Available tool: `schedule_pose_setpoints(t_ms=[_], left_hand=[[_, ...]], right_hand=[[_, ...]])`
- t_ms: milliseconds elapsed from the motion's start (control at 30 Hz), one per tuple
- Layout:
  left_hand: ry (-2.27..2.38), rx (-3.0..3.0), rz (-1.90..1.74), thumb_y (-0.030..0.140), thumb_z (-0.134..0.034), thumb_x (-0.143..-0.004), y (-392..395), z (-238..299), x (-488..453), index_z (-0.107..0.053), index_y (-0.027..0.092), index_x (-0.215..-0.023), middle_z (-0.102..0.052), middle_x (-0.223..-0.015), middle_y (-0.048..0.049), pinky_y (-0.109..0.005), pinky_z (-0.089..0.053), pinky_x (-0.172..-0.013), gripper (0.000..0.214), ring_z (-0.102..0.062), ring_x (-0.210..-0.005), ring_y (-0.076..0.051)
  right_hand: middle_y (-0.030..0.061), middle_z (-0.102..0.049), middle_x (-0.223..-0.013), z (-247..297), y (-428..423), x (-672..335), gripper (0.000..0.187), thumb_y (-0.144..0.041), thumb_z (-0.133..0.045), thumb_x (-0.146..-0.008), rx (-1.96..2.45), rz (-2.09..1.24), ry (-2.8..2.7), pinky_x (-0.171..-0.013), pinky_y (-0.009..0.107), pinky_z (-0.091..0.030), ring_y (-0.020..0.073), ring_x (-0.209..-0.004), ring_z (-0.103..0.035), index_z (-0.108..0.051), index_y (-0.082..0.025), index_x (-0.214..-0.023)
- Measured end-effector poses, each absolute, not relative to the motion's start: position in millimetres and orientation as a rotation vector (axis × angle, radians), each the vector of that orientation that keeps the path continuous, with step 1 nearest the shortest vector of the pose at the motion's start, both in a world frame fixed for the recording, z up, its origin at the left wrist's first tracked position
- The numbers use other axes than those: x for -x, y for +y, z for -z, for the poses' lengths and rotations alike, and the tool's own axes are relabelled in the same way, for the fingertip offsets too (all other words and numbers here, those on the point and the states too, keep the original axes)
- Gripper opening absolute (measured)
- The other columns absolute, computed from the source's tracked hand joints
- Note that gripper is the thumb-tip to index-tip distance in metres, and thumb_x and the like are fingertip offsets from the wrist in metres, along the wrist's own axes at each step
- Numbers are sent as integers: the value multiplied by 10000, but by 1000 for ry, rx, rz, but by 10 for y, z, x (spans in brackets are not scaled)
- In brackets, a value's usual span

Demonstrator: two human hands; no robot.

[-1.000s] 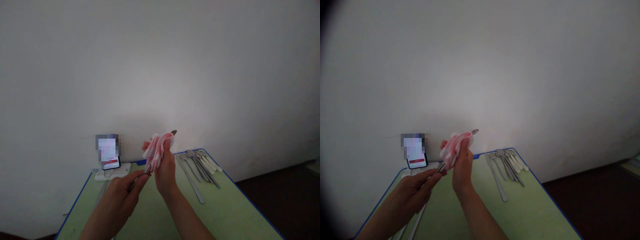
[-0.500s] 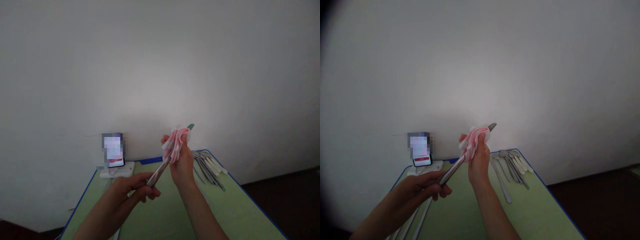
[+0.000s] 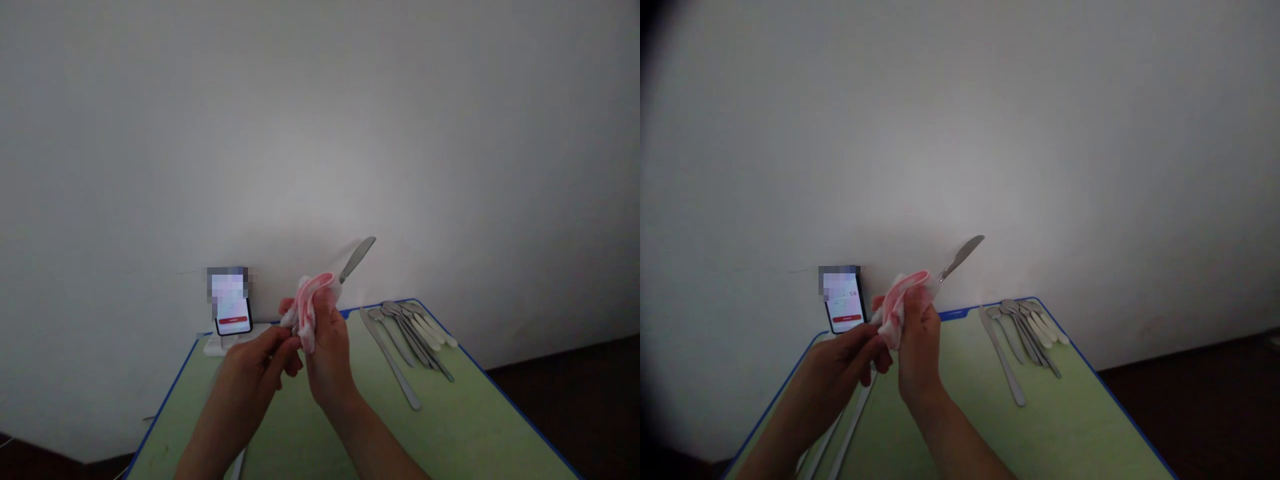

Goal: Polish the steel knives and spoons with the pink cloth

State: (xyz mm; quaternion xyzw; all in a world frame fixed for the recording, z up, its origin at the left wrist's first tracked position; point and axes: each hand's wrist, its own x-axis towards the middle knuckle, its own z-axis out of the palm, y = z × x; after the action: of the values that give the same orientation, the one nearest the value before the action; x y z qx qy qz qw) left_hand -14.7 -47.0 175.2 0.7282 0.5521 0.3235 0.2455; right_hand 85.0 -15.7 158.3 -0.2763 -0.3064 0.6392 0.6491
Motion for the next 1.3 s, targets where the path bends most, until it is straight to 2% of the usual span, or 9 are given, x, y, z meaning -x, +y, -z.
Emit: schedule_pose_setpoints(t_ms=[167,367,467,600,700,867,1000,1133,1300], left_hand=[[1457,-2076,-805,348,-350,-920,-506,-1765,136,-555,204,-763,-641,-608,14,-217,-414,-538,295,-554,-509,-130],[1418,-2022,-729,407,-471,-879,-558,-1780,138,-572,209,-890,-686,-761,-14,-209,-422,-512,222,-622,-640,-159],[1454,-2019,-751,436,-464,-874,-566,-1797,146,-577,210,-843,-683,-731,-16,-217,-428,-518,255,-619,-619,-163],[1561,-2071,-825,406,-372,-907,-542,-1789,142,-548,211,-720,-627,-580,7,-233,-407,-533,322,-565,-503,-152],[1607,-2038,-879,407,-342,-919,-501,-1736,86,-528,212,-719,-614,-566,7,-236,-389,-525,336,-573,-508,-161],[1553,-1961,-947,413,-316,-932,-474,-1678,-38,-500,211,-738,-566,-530,24,-227,-359,-497,335,-550,-493,-153],[1453,-2005,-994,419,-371,-920,-535,-1738,-39,-474,212,-660,-464,-489,54,-213,-327,-485,349,-459,-454,-118],[1396,-2055,-965,401,-376,-928,-597,-1800,2,-474,204,-657,-419,-507,62,-209,-298,-475,349,-407,-454,-99],[1349,-2177,-797,432,-365,-932,-652,-1788,86,-402,202,-583,-395,-490,59,-219,-282,-475,419,-406,-444,-90]], right_hand=[[-37,-488,-418,-1577,-174,-852,599,-686,-461,-764,660,-1496,-720,-284,197,-262,69,-284,-355,-648,-117,-781],[8,-576,-508,-1623,-168,-885,612,-702,-496,-729,634,-1485,-668,-391,211,-363,86,-391,-458,-673,-116,-726],[6,-581,-502,-1644,-194,-886,562,-671,-536,-722,639,-1488,-691,-407,219,-369,95,-397,-468,-673,-126,-721],[9,-592,-517,-1639,-218,-860,542,-654,-539,-732,648,-1485,-765,-352,205,-307,90,-370,-451,-660,-127,-750],[4,-586,-517,-1627,-203,-851,540,-651,-538,-735,630,-1455,-742,-335,198,-281,88,-372,-440,-651,-127,-798],[24,-633,-584,-1643,-187,-889,494,-624,-570,-729,615,-1416,-675,-397,207,-363,99,-426,-487,-638,-139,-795],[63,-679,-677,-1689,-229,-907,518,-648,-557,-721,599,-1463,-671,-474,233,-421,117,-493,-547,-637,-136,-725],[57,-682,-658,-1711,-207,-939,508,-636,-539,-739,610,-1502,-676,-497,236,-414,122,-517,-549,-646,-142,-690],[15,-695,-681,-1651,67,-1156,352,-510,-538,-794,562,-1411,-567,-487,221,-389,125,-579,-594,-657,-180,-781]])
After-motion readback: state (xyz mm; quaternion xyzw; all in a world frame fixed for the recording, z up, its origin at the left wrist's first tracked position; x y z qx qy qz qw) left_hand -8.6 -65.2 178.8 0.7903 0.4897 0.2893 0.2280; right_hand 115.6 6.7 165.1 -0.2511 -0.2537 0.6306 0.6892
